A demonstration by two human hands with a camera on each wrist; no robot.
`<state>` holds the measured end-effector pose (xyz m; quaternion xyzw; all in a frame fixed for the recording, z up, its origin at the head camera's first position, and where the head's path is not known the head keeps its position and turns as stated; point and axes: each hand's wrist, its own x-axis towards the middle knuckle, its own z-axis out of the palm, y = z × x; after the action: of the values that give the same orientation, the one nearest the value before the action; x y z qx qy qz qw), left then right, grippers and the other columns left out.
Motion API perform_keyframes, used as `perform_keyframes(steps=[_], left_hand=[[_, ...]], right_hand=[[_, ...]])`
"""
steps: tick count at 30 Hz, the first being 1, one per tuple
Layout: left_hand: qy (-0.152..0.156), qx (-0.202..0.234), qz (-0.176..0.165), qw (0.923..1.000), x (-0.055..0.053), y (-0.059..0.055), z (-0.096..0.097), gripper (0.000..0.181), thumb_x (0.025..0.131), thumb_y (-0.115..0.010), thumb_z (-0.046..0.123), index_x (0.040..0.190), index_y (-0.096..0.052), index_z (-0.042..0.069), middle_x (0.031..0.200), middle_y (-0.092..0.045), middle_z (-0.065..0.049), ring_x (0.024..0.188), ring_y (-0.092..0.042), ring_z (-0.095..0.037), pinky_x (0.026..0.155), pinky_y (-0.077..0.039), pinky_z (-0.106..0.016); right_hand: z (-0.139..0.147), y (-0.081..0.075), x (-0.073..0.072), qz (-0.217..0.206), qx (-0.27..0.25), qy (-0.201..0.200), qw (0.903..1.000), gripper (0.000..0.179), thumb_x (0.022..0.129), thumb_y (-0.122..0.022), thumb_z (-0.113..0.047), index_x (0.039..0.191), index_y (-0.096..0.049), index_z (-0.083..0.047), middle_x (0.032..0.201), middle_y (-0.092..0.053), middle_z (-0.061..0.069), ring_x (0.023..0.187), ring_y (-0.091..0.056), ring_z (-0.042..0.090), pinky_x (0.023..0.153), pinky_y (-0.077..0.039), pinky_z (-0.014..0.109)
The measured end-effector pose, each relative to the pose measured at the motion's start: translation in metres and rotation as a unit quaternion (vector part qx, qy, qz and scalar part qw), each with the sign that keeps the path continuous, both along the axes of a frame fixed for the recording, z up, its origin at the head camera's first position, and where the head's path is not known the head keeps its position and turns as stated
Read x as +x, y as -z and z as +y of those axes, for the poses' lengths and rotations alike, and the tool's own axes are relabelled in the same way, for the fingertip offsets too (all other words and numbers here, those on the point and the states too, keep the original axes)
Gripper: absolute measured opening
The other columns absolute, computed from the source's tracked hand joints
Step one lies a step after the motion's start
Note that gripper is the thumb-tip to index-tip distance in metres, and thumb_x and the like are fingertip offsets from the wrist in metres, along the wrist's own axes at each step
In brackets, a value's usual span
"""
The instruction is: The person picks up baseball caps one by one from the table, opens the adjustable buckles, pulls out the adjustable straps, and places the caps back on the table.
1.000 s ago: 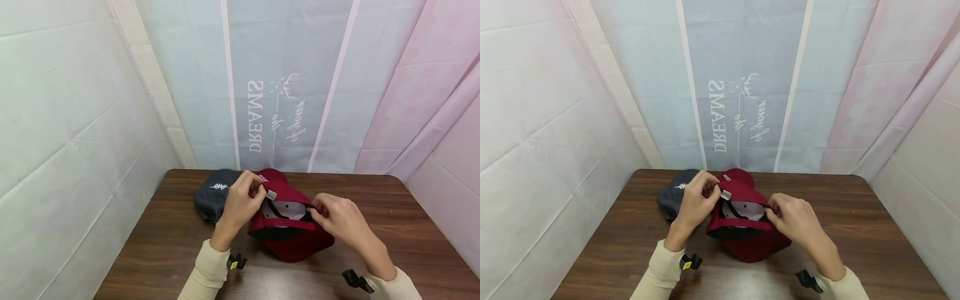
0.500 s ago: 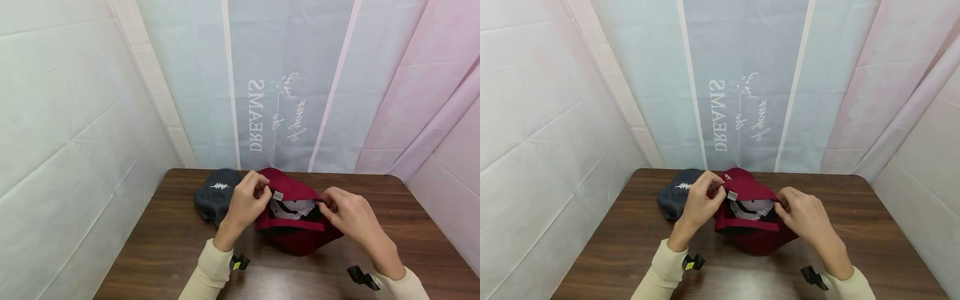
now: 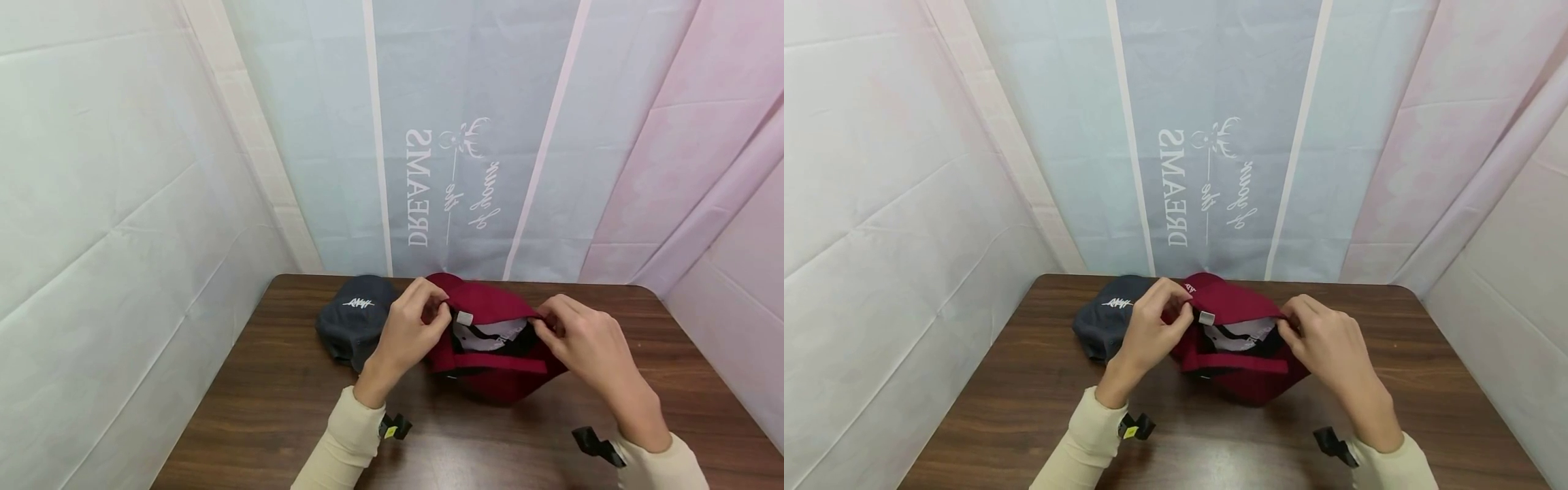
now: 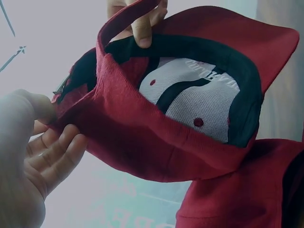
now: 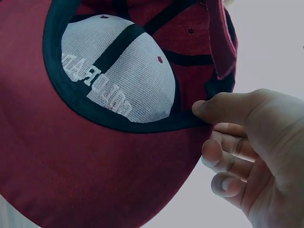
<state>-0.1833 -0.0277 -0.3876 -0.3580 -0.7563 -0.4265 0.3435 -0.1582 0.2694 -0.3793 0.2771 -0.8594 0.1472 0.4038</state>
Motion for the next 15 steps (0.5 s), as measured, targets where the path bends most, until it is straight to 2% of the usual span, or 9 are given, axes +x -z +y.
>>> perform_keyframes(steps=[8,15], left_hand=[[0.021,0.001,0.016,0.9996,-0.001,-0.001,0.006,0.011,0.096,-0.062,-0.004,0.100,-0.063,0.006,0.093,-0.062,-0.008,0.074,-0.058,-0.012,0.068,-0.051,-0.014],[0.028,-0.003,0.022,0.9994,0.000,-0.004,0.012,0.013,0.093,-0.065,-0.005,0.099,-0.063,0.006,0.095,-0.063,-0.006,0.077,-0.060,-0.011,0.072,-0.052,-0.012]], right_hand=[[0.007,-0.005,0.001,0.013,-0.009,0.012,0.9998,0.008,0.084,-0.073,-0.018,0.089,-0.073,-0.012,0.075,-0.066,-0.003,0.057,-0.054,0.009,0.048,-0.039,0.025],[0.012,-0.011,0.005,0.026,-0.019,0.037,0.9988,0.008,0.082,-0.074,-0.015,0.088,-0.073,-0.010,0.074,-0.065,-0.001,0.055,-0.051,0.009,0.046,-0.037,0.026]])
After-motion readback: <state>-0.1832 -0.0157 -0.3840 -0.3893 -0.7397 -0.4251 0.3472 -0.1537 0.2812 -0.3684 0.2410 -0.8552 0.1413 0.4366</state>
